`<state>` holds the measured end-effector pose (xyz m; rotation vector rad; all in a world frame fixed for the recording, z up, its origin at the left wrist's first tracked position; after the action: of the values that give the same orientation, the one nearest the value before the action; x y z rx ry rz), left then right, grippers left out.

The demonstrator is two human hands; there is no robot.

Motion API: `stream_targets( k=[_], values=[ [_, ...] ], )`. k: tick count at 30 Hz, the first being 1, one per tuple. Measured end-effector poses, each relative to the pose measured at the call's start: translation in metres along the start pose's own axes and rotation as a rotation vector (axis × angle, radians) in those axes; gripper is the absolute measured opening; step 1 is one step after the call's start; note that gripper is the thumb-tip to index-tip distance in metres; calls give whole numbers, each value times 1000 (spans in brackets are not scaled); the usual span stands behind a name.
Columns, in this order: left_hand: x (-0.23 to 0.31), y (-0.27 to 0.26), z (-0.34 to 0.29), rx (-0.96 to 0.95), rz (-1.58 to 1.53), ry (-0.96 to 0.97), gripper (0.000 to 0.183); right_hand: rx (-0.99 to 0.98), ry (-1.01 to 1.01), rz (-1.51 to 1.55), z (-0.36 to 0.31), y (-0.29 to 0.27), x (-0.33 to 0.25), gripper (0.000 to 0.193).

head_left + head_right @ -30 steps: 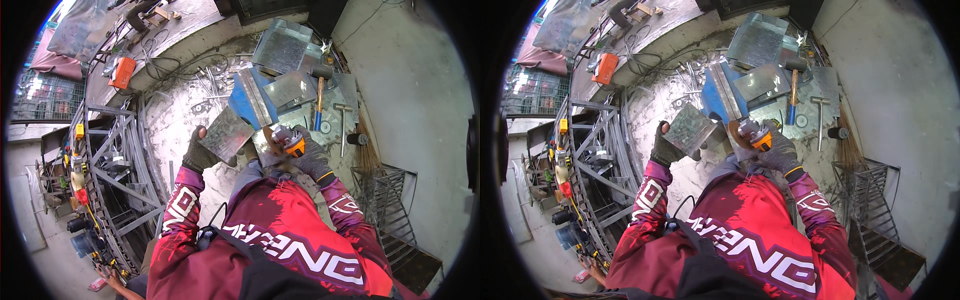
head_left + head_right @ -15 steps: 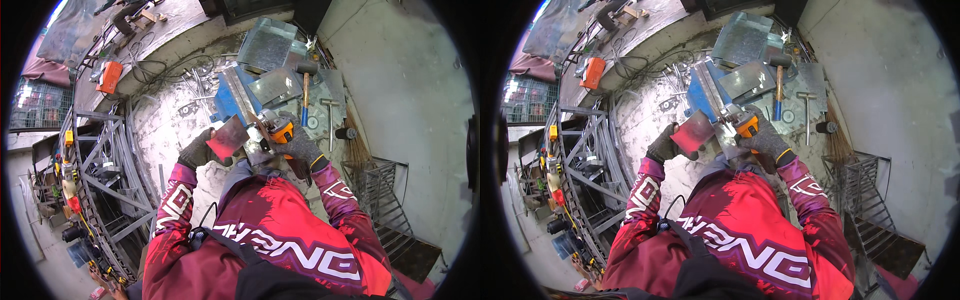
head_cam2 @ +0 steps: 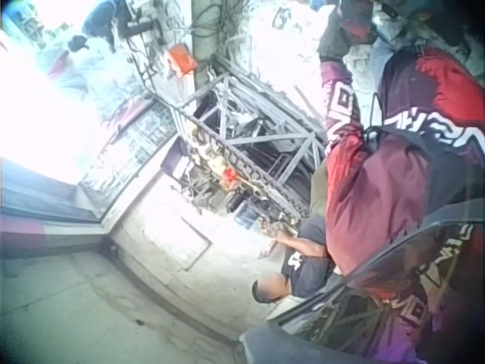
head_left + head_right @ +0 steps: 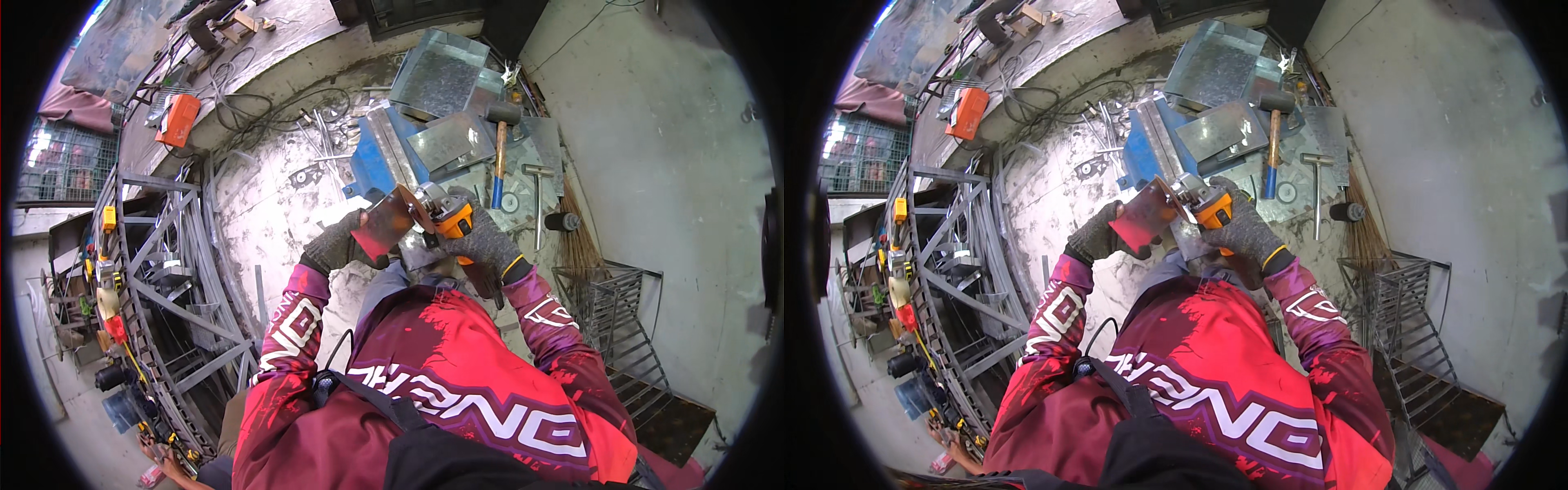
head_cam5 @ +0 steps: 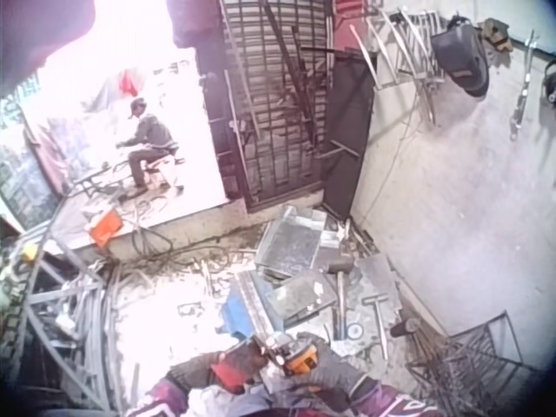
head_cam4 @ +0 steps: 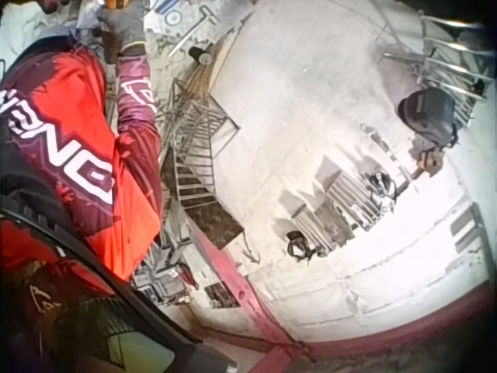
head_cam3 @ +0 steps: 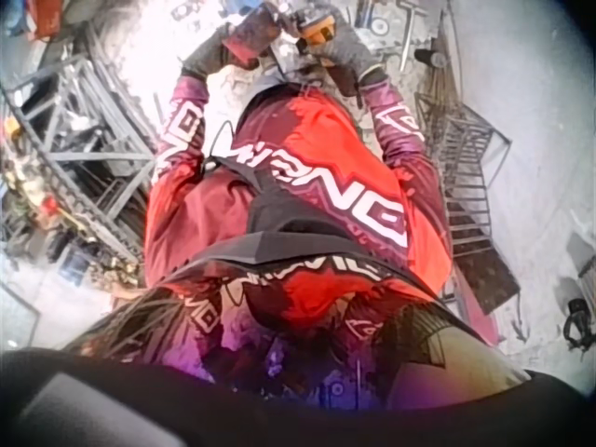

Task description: Cutting a metal plate using an angle grinder and marking it with a pen.

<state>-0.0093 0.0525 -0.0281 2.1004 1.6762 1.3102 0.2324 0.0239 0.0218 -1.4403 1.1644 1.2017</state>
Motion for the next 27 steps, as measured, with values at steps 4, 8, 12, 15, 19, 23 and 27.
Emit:
stream_targets(
  k=[4,8,12,15,19,23,27],
  values=[
    [-3,-8,7,3,-38,30,79,29,8,-5,-2,0,15,103],
    [-1,-9,8,31,-114,30,78,35,38,8,-4,-1,20,107],
    [20,3,-11,10,-55,-1,81,-1,65,-95,-11,0,7,111],
    [31,-12,-21,77,-125,96,81,-19,130,-289,-20,-5,-5,113],
    [45,-9,-26,-108,-264,192,86,6,52,-412,-23,-17,19,109],
    [71,30,-34,-257,-464,302,87,95,9,-115,-24,-24,43,99],
    [80,51,-36,-290,-364,365,93,162,-9,-17,-29,-32,47,97]
  ],
)
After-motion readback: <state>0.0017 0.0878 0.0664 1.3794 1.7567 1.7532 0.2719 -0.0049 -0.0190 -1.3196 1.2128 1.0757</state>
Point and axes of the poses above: each hand's wrist, its own z-axis towards the middle knuckle, its own y-axis out of the palm, x = y × z, the point moved 10 cm from there along z, towards the middle knuckle, and after that the axes turned 8 degrees about -y, right-handed, at the moved point
